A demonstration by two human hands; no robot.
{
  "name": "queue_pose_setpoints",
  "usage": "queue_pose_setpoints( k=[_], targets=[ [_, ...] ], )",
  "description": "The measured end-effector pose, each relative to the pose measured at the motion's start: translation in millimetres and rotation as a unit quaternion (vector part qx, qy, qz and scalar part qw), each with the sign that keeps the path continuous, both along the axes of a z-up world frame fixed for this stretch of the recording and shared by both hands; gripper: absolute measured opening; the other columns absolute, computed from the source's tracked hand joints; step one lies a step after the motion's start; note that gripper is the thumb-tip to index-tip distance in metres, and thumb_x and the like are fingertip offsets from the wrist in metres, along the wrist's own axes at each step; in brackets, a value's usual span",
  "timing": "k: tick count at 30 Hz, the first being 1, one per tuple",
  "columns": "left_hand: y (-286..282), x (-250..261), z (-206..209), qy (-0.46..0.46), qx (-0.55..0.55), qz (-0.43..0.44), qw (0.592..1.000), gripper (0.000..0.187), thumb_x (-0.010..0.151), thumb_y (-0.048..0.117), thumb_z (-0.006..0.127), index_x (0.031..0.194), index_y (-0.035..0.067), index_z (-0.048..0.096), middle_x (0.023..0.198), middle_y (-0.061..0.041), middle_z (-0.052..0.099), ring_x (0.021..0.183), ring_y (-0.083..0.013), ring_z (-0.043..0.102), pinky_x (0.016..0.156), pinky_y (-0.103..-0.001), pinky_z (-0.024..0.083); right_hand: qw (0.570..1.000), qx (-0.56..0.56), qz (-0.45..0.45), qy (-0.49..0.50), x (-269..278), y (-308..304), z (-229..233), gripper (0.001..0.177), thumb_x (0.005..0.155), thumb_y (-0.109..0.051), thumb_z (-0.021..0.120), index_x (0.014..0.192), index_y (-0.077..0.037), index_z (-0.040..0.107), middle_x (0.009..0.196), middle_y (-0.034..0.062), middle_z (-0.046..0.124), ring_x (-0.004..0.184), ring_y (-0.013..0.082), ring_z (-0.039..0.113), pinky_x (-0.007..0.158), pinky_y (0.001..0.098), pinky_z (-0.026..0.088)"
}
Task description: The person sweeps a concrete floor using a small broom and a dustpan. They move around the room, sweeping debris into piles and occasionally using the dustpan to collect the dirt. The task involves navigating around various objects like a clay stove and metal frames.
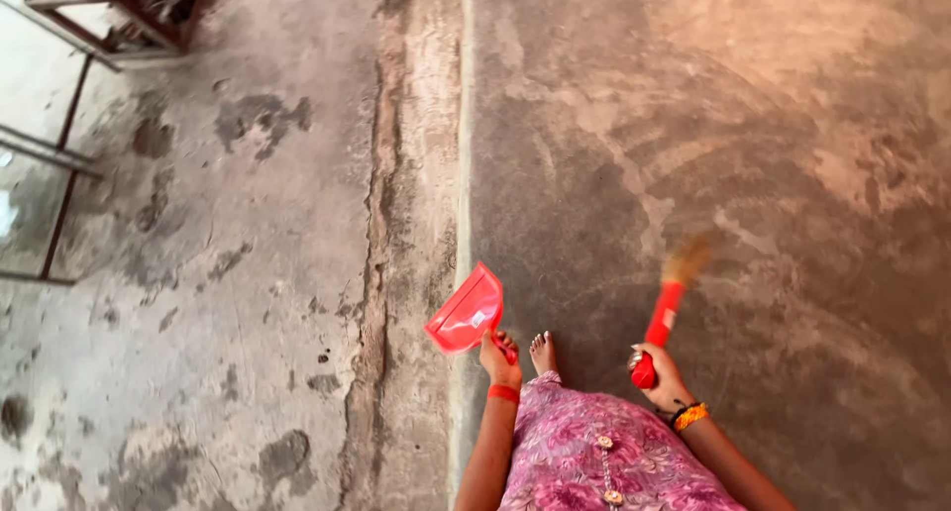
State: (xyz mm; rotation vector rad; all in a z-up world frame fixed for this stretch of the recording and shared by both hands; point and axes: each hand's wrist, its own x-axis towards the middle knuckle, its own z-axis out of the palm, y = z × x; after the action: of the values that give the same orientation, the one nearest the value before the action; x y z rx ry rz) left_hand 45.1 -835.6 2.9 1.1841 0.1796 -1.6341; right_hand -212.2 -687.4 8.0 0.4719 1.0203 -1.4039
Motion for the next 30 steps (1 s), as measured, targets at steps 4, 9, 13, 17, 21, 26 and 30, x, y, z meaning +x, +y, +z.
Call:
queue_pose_setpoints(
  k=[4,9,13,17,21,26,30],
  targets=[
    [-28.1,-6.6,-9.6,-0.001,0.012,-0.066,0.998,0.023,0.097,0.029,0.059,0.086,0.01,0.055,0.073,-0.002,0.057,0.06,-0.0133,0.051,0.05,-0.027,0.041,0.949,-0.045,0.058,-0.308,-0.9,-27.3,6.1,0.013,0.091,-0.007,0.061,0.082,-0.008,0.052,0.066,-0.0025,0.055,0.054,0.0074,0.054,0.048,0.0208,0.047],
    [-69.8,-11.3,-40.3,0.1,0.007,-0.187,0.977,0.022,0.101,0.027,0.061,0.089,0.009,0.058,0.071,-0.001,0.053,0.058,-0.0119,0.049,0.049,-0.026,0.043,0.877,-0.077,0.073,-0.469,17.7,-52.0,-2.7,0.01,0.094,-0.009,0.059,0.087,-0.004,0.052,0.07,-0.0003,0.055,0.056,0.0073,0.055,0.052,0.0206,0.05],
    [-87.7,-7.6,-36.1,0.106,0.053,-0.267,0.956,0.021,0.101,0.027,0.059,0.095,0.007,0.057,0.077,-0.003,0.057,0.061,-0.0115,0.051,0.052,-0.024,0.045,0.874,-0.102,0.016,-0.474,21.0,-56.1,-14.0,0.01,0.091,-0.01,0.06,0.088,-0.005,0.052,0.07,-0.0004,0.057,0.057,0.0076,0.057,0.052,0.0206,0.052],
    [-96.4,-7.4,-20.3,0.084,0.041,-0.332,0.939,0.018,0.099,0.027,0.058,0.096,0.009,0.056,0.076,-0.002,0.057,0.059,-0.0108,0.05,0.052,-0.024,0.043,0.934,-0.074,-0.135,-0.323,0.0,-62.0,-13.0,0.024,0.088,-0.007,0.061,0.104,0.008,0.054,0.074,0.0023,0.059,0.057,0.0073,0.057,0.05,0.0194,0.05],
    [-94.8,6.3,-16.2,0.127,0.037,-0.385,0.913,0.022,0.102,0.029,0.06,0.098,0.008,0.059,0.075,0.001,0.055,0.058,-0.0094,0.049,0.052,-0.023,0.043,0.952,-0.068,-0.181,-0.237,-28.6,-68.1,-12.5,0.017,0.086,-0.008,0.067,0.09,-0.005,0.051,0.071,-0.0006,0.055,0.056,0.0073,0.056,0.051,0.0212,0.049],
    [-101.6,0.0,-24.3,0.09,-0.004,-0.418,0.904,0.022,0.104,0.031,0.061,0.102,0.009,0.058,0.079,-0.001,0.059,0.061,-0.011,0.052,0.054,-0.025,0.045,0.954,-0.076,-0.229,-0.18,-42.0,-94.0,-22.9,0.017,0.083,-0.007,0.067,0.079,-0.009,0.05,0.068,-0.0011,0.051,0.056,0.0087,0.053,0.051,0.0217,0.047],
    [-125.0,-23.5,-19.9,0.009,-0.025,-0.416,0.909,0.02,0.103,0.03,0.059,0.115,0.014,0.058,0.09,-0.005,0.064,0.076,-0.0142,0.06,0.062,-0.029,0.051,0.927,-0.13,-0.234,-0.261,-80.2,-121.1,-20.3,0.02,0.084,-0.006,0.066,0.077,-0.012,0.049,0.068,-0.0027,0.051,0.058,0.0069,0.054,0.054,0.0222,0.049]
  ],
)
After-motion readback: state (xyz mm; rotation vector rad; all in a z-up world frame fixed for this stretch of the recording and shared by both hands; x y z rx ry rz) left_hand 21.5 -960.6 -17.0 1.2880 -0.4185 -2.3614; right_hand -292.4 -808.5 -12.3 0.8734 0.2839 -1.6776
